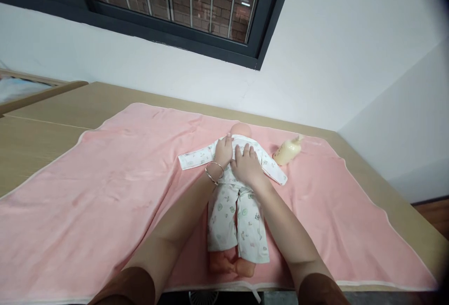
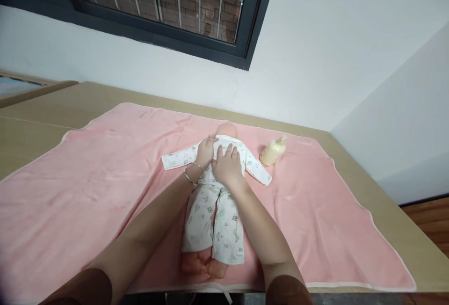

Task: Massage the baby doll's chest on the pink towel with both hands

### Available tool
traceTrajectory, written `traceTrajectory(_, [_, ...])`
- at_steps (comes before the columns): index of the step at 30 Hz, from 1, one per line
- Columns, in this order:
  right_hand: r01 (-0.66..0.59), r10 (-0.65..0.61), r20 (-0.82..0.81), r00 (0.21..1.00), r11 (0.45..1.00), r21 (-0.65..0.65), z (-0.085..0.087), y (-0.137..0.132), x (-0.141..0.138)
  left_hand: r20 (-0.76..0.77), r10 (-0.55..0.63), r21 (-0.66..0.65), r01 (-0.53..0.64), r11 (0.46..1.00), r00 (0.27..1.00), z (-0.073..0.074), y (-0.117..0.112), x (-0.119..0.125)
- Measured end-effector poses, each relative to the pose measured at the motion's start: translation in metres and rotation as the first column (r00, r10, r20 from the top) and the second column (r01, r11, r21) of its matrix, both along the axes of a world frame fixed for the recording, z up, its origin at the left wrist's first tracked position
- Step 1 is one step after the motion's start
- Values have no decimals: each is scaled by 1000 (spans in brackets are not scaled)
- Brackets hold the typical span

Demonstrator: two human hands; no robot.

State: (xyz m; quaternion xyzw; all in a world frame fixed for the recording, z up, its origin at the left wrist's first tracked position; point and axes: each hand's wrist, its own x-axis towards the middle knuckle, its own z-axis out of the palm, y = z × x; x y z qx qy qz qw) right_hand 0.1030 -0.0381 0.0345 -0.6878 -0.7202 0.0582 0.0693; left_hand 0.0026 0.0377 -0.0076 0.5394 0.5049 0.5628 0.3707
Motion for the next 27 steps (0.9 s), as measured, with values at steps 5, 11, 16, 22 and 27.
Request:
traceTrajectory(5, [-54,54,-13,998,997,50,5,11,11,-14,-14,-18,14,1000,1000,6,-1,-2])
traceTrajectory(11, [29,-32,99,995,999,36,5,-5,-3,-52,4,-30,-5,1000,999,5,0,-2])
traceTrajectory(16, [-24,27,-35,999,997,80,-2,11,0,-59,-23,16,24,1000,998,2,5,-2])
traceTrajectory(22, [94,-91,-36,995,991,97,-6,21,9,-196,7,65,6,998,981,4,0,-1])
traceTrajectory(27, [-12,8,85,996,999,49,-3,5,-7,-154,-5,-20,2,1000,988,2,3,0])
